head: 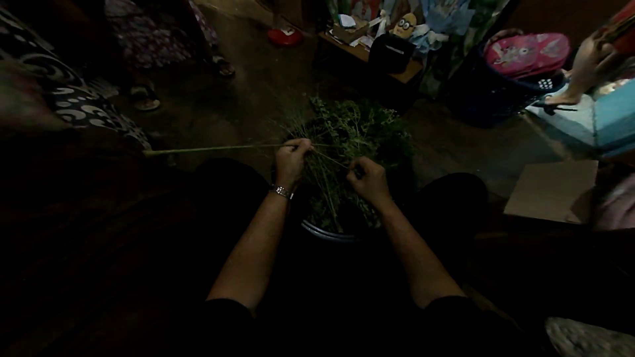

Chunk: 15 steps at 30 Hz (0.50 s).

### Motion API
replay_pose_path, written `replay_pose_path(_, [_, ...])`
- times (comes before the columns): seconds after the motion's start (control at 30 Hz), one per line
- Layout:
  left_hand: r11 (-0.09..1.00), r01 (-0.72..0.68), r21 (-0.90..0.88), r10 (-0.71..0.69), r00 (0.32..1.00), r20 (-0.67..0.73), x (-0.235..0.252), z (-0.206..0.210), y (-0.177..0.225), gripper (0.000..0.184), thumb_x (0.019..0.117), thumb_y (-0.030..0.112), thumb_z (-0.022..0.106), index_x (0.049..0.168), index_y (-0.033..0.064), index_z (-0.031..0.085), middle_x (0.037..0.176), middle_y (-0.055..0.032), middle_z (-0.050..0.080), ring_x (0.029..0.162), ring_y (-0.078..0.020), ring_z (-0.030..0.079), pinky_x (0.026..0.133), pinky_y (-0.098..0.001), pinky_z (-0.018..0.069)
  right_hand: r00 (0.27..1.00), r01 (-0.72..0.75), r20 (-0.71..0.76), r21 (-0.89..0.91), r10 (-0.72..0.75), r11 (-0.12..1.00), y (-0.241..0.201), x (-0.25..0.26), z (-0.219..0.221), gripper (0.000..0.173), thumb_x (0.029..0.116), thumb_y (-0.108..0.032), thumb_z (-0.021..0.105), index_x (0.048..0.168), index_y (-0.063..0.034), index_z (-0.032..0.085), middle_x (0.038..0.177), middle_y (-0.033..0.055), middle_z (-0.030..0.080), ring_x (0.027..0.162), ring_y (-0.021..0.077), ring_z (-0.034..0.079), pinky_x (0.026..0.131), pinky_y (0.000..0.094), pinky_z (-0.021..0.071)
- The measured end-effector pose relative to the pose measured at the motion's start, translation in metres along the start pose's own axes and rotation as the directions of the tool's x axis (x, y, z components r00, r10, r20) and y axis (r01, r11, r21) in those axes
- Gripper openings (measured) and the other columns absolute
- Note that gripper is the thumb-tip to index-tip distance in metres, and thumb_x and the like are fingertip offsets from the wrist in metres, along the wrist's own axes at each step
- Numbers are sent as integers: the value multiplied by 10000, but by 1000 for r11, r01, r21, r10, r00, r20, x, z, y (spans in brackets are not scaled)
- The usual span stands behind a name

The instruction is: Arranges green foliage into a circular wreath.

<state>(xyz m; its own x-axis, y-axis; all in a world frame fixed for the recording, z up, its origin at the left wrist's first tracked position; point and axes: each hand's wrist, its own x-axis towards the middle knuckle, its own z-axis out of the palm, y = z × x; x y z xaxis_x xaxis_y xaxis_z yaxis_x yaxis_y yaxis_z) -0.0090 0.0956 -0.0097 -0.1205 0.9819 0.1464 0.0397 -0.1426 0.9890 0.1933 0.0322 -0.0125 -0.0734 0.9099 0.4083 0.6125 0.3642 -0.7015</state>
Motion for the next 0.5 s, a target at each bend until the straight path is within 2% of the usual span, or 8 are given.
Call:
replay_pose_path(0.13, [998,-50,-31,48,997,-55,11,-19,8,157,1046,122,568,1107,2,650,876,3,685,767,-55,648,759,-243,561,991,-110,68,-38,113,993,18,8,-36,136,943,-49,676,1051,27,705,1026,193,708,892,289,696,820,470,584])
replay_pose_path(0.2, [995,-81,-52,79,996,-32,12,-23,7,149,1059,134,546,1106,19,628,853,22,681,756,-47,640,756,-240,553,985,-137,90,-97,146,986,27,11,-50,181,987,-135,667,1097,0,717,1122,192,697,1037,323,677,937,506,552])
replay_pose_path(0.3, [994,-91,-58,92,995,31,13,-22,8,170,1066,139,527,1127,12,621,905,20,668,798,-42,647,797,-249,566,1000,-27,-19,-119,25,993,36,12,-48,238,1022,-175,623,1140,8,719,1252,226,650,1177,420,593,1017,564,474])
replay_pose_path(0.4, [998,-55,-10,56,993,102,7,-17,16,190,1074,153,520,1139,10,627,917,14,669,804,-30,640,797,-230,559,995,39,-81,-129,-50,991,35,15,-31,284,1035,-135,573,1250,16,678,1342,234,616,1286,435,545,1092,561,437])
replay_pose_path(0.5, [1000,-24,18,21,987,158,3,-15,19,207,1076,169,524,1159,10,628,916,10,672,798,-31,642,780,-220,557,979,174,-75,-191,-191,966,42,20,-10,317,1012,-110,608,1303,3,658,1370,218,617,1337,458,517,1117,618,402])
